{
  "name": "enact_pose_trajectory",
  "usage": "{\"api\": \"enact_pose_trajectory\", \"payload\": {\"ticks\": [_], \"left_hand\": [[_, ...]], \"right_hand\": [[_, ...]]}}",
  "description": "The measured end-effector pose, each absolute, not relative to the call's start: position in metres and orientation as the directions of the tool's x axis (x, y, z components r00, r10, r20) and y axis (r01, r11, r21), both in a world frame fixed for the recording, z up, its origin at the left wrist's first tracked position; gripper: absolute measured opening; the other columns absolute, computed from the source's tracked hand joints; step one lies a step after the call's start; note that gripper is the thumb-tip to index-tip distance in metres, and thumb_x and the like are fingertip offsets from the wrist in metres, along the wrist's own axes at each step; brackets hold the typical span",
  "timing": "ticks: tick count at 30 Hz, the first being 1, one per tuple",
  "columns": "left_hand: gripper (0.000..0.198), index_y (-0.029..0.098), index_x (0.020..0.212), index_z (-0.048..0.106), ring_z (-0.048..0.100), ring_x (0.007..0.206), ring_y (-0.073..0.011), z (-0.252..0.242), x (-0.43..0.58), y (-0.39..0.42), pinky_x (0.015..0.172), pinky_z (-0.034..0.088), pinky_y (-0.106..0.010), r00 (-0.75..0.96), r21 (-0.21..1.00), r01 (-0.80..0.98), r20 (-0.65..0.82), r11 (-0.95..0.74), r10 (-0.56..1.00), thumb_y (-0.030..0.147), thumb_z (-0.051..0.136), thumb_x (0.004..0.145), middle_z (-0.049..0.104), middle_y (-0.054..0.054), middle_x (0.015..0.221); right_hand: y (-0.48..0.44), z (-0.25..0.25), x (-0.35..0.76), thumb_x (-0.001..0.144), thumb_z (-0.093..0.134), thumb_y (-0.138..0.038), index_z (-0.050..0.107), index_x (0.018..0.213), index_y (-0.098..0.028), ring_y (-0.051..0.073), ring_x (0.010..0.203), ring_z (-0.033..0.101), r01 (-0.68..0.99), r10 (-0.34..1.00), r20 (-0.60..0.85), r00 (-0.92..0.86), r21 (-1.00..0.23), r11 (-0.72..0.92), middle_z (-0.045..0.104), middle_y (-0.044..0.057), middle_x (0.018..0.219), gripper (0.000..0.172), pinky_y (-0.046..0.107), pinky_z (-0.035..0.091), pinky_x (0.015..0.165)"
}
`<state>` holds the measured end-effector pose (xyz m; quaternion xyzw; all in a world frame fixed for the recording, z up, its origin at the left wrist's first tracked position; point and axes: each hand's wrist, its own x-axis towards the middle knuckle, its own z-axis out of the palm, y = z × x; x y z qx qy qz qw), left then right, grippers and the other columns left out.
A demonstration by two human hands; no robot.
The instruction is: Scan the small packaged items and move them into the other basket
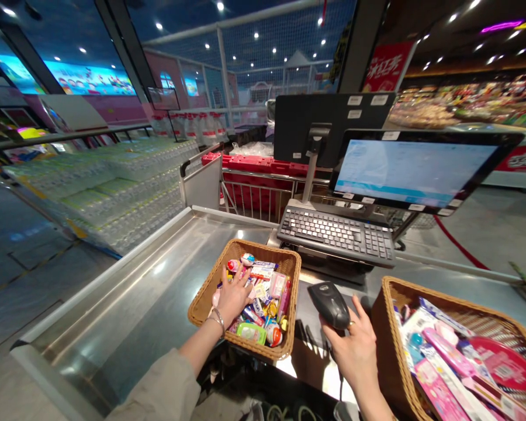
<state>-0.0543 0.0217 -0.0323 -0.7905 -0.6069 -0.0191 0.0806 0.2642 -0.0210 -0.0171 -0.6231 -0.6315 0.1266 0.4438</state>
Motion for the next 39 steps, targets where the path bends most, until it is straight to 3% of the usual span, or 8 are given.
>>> {"api": "enact_pose_trajectory", "payload": {"ticks": [3, 13, 20, 27, 33, 39], "left_hand": [[0.020, 0.026, 0.088, 0.073, 0.030, 0.143, -0.0390, -0.031, -0.050, 0.020, 0.109, -0.002, -0.076, 0.252, -0.121, 0.963, 0.107, -0.239, 0.962, 0.042, 0.073, 0.077, 0.051, -0.008, 0.145], [0.029, 0.021, 0.099, 0.073, 0.027, 0.144, -0.0394, -0.039, -0.044, 0.028, 0.111, -0.001, -0.074, 0.198, -0.136, 0.971, 0.010, -0.195, 0.980, 0.035, 0.075, 0.073, 0.050, -0.012, 0.145], [0.020, 0.021, 0.090, 0.074, 0.025, 0.144, -0.0396, -0.035, -0.046, 0.031, 0.112, -0.003, -0.072, 0.197, -0.147, 0.970, 0.012, -0.193, 0.980, 0.034, 0.073, 0.075, 0.052, -0.012, 0.143], [0.025, 0.023, 0.099, 0.072, 0.029, 0.142, -0.0402, -0.027, -0.046, 0.032, 0.111, -0.007, -0.072, 0.179, -0.106, 0.980, 0.074, -0.171, 0.981, 0.035, 0.070, 0.077, 0.053, -0.011, 0.143], [0.026, 0.030, 0.106, 0.070, 0.043, 0.135, -0.0366, -0.012, -0.037, 0.038, 0.109, -0.013, -0.073, 0.149, -0.017, 0.989, 0.140, -0.148, 0.979, 0.033, 0.066, 0.081, 0.073, -0.007, 0.113], [0.022, 0.029, 0.104, 0.070, 0.054, 0.126, -0.0340, 0.001, -0.028, 0.046, 0.108, -0.013, -0.073, 0.180, -0.014, 0.983, 0.209, -0.181, 0.961, 0.031, 0.065, 0.083, 0.076, -0.007, 0.101]], "right_hand": [[-0.020, -0.017, 0.264, 0.070, 0.065, -0.047, 0.074, 0.088, -0.022, 0.031, 0.137, 0.040, 0.669, 0.900, 0.399, 0.178, -0.719, 0.187, 0.070, 0.010, 0.113, 0.033, 0.052, 0.034, 0.109], [-0.018, -0.014, 0.265, 0.070, 0.065, -0.046, 0.074, 0.088, -0.022, 0.032, 0.136, 0.041, 0.655, 0.898, 0.405, 0.170, -0.727, 0.205, 0.071, 0.008, 0.111, 0.031, 0.054, 0.032, 0.111], [-0.019, -0.008, 0.273, 0.070, 0.067, -0.046, 0.073, 0.095, -0.021, 0.033, 0.136, 0.041, 0.655, 0.896, 0.399, 0.195, -0.733, 0.184, 0.066, 0.011, 0.122, 0.036, 0.057, 0.033, 0.110], [-0.020, -0.006, 0.280, 0.071, 0.066, -0.045, 0.071, 0.102, -0.019, 0.033, 0.137, 0.039, 0.670, 0.892, 0.380, 0.246, -0.732, 0.126, 0.057, 0.014, 0.135, 0.041, 0.056, 0.032, 0.111], [-0.020, -0.003, 0.284, 0.070, 0.065, -0.042, 0.070, 0.105, -0.019, 0.033, 0.135, 0.041, 0.665, 0.866, 0.408, 0.289, -0.736, 0.125, 0.050, 0.015, 0.141, 0.043, 0.057, 0.031, 0.112], [-0.021, -0.002, 0.290, 0.073, 0.064, -0.039, 0.069, 0.107, -0.021, 0.033, 0.136, 0.039, 0.680, 0.859, 0.426, 0.283, -0.721, 0.134, 0.058, 0.013, 0.132, 0.039, 0.057, 0.032, 0.110]]}}
